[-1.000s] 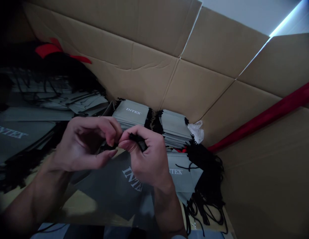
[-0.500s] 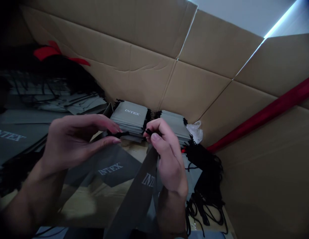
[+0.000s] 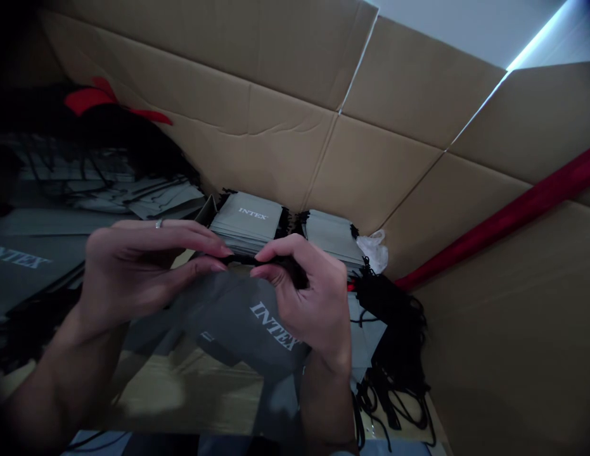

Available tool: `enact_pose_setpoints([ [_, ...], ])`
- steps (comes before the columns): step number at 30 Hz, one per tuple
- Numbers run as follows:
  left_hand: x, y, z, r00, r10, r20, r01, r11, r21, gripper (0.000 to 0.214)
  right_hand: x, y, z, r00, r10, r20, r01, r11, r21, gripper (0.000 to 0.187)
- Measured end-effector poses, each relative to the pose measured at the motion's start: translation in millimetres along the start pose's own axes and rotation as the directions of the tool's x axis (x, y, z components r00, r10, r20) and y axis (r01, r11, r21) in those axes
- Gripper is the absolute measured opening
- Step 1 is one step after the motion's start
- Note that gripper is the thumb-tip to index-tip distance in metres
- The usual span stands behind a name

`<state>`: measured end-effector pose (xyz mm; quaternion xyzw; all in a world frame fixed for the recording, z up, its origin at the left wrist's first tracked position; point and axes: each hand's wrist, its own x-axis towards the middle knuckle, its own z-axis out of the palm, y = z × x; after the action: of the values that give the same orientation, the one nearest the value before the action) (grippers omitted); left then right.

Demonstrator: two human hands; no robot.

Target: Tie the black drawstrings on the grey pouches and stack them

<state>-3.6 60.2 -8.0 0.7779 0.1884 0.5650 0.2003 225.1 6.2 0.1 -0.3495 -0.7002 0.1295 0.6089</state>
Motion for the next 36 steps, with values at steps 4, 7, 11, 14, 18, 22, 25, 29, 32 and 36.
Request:
enact_pose_setpoints([
  [4,0,1,0.7,1.000,-0.001,0.002,0.001,1.000,0.025,0.015,5,-2,6,0.995,-0.088,-0.038,0.085,0.994,-0.069,0.012],
  [7,1,1,1.1,1.000,0.015,0.006,-0.015,1.000,0.018,0.020,6,0,7,0.993,-0.117,-0.025,0.113,0.987,-0.113,0.009],
  [11,2,2,1.4,1.000,0.001,0.012,-0.001,1.000,0.026,0.017,7,2,8,0.991,-0.136,0.000,0.134,0.980,-0.149,0.008],
  [14,1,2,1.7,1.000,-0.014,0.016,0.013,0.999,0.038,0.013,6,2,7,0.991,-0.134,-0.001,0.133,0.981,-0.145,0.009],
  [18,-1,1,3.3,0.998,-0.066,-0.021,0.066,0.998,-0.002,0.017,4,3,3,0.999,-0.032,0.043,0.036,0.996,-0.076,0.014],
  [22,0,5,5.2,0.996,-0.085,0.014,0.085,0.995,-0.048,0.022,7,7,3,0.977,-0.053,0.209,0.058,0.998,-0.019,0.031],
  [25,2,8,4.5,0.997,-0.045,0.066,0.048,0.998,-0.046,0.017,10,9,7,0.975,-0.113,0.193,0.116,0.993,-0.002,0.016],
  [29,5,5,1.7,0.973,-0.070,0.220,0.069,0.998,0.014,0.013,12,9,9,0.978,-0.116,0.175,0.124,0.992,-0.034,0.012],
  [32,7,3,1.1,0.939,-0.028,0.343,0.004,0.997,0.072,0.010,9,10,8,0.976,-0.084,0.203,0.093,0.995,-0.036,0.011],
  [36,9,7,2.2,0.944,0.031,0.327,-0.060,0.995,0.080,0.017,5,13,8,0.981,-0.001,0.196,-0.007,0.999,0.041,0.017],
])
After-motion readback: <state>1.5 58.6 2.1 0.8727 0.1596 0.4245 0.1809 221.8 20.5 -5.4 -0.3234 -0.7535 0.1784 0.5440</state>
